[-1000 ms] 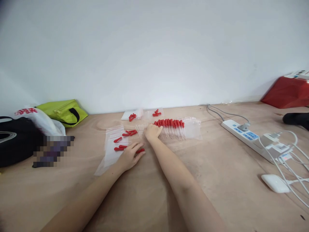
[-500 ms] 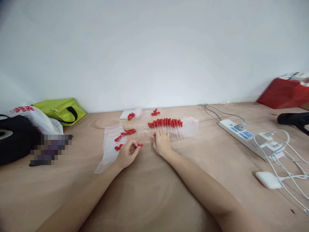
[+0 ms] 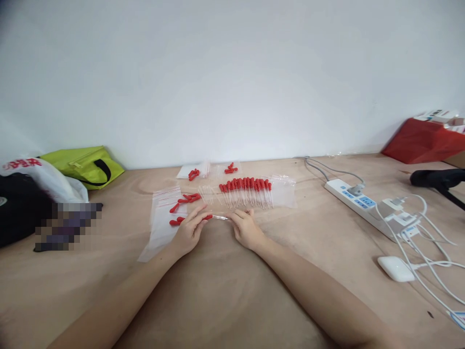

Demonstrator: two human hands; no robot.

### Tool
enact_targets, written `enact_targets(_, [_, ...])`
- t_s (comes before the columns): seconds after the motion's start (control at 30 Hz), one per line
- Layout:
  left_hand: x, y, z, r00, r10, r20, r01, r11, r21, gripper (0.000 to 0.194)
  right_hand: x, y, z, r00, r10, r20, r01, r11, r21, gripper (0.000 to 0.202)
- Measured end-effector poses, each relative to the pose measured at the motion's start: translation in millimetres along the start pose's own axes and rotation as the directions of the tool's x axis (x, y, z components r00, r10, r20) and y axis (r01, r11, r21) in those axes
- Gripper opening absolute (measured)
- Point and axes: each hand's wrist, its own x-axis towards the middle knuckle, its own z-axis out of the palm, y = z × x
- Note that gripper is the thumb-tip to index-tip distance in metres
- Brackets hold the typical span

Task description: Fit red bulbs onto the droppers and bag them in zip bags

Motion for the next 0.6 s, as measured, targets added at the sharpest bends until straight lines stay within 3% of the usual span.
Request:
enact_targets(0.2, [2.3,3.9,-1.6,0.999,-0.002,0.044,0.005,0.998,-0.060,0.023,-0.8,-0.5,-2.9,1.000,-0.014,0.027,0.014,1.000,0.015,0.026])
enact_targets(0.37, [4.0,8.2,-6.2,0.997,0.001,0.083,-0.001,1.000,-0.003,0.018,0.0,2.2,-4.8,0.998,-0.055,0.039,0.054,0.998,0.033,0.026])
enact_targets(0.6, [4.9,13.3,-9.7,0.989,0.064,0.136,-0.066,0.998,0.007,0.018,1.7,6.3,-8.4,0.995,-0.095,0.044,0.098,0.992,-0.084,0.033])
